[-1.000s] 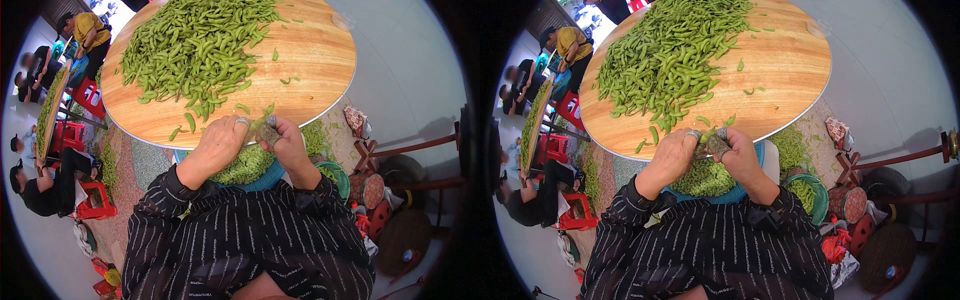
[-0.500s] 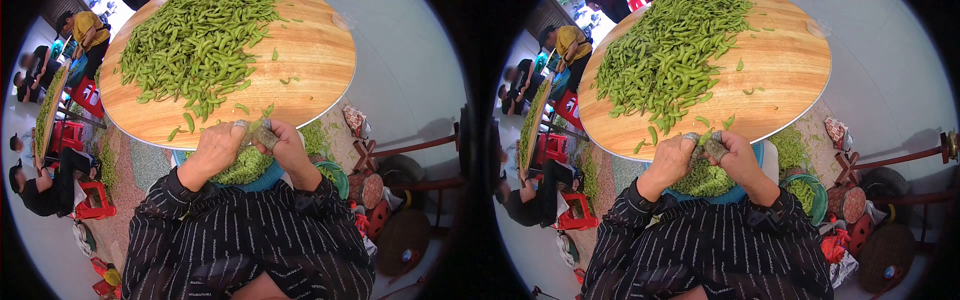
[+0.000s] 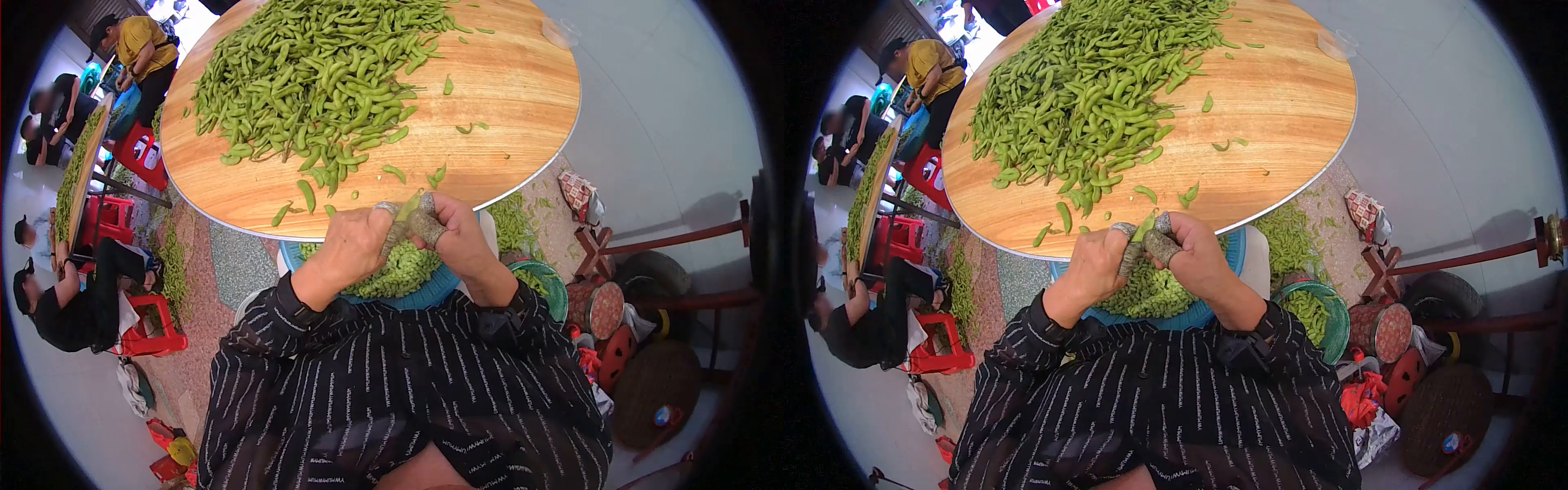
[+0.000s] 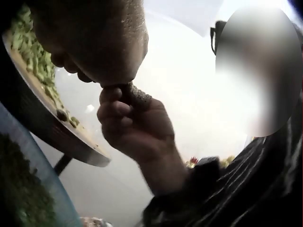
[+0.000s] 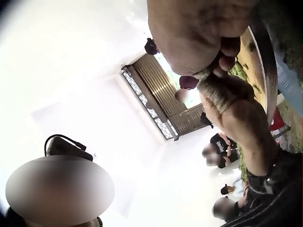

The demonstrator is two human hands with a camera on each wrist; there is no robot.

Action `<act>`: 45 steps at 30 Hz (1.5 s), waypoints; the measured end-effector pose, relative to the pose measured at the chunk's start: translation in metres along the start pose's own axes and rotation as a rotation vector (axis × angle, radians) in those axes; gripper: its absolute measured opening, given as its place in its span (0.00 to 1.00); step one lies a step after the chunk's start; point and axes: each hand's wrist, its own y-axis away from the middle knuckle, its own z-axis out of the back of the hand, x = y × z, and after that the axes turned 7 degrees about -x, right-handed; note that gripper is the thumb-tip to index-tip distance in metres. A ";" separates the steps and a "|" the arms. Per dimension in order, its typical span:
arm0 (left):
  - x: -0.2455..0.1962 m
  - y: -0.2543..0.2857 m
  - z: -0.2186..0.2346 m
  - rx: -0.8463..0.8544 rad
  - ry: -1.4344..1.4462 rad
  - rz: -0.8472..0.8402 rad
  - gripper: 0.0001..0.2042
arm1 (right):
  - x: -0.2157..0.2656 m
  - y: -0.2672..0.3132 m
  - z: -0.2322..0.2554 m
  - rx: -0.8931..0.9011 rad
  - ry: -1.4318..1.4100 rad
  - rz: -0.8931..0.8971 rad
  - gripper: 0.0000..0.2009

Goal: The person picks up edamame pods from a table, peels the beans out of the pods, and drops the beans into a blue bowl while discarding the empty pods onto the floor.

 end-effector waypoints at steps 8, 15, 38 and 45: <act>-0.002 0.018 -0.009 -0.083 1.328 0.850 0.09 | -0.019 -0.004 0.004 0.092 0.409 0.457 0.05; -0.015 0.028 0.006 -0.117 0.603 0.495 0.07 | -0.009 0.005 -0.001 0.161 0.382 0.314 0.09; -0.008 0.025 0.012 0.219 0.353 0.239 0.08 | 0.004 0.025 0.043 0.252 0.641 0.388 0.05; 0.006 -0.007 -0.009 0.145 0.030 0.330 0.10 | -0.003 0.071 0.129 -0.008 1.095 -0.076 0.07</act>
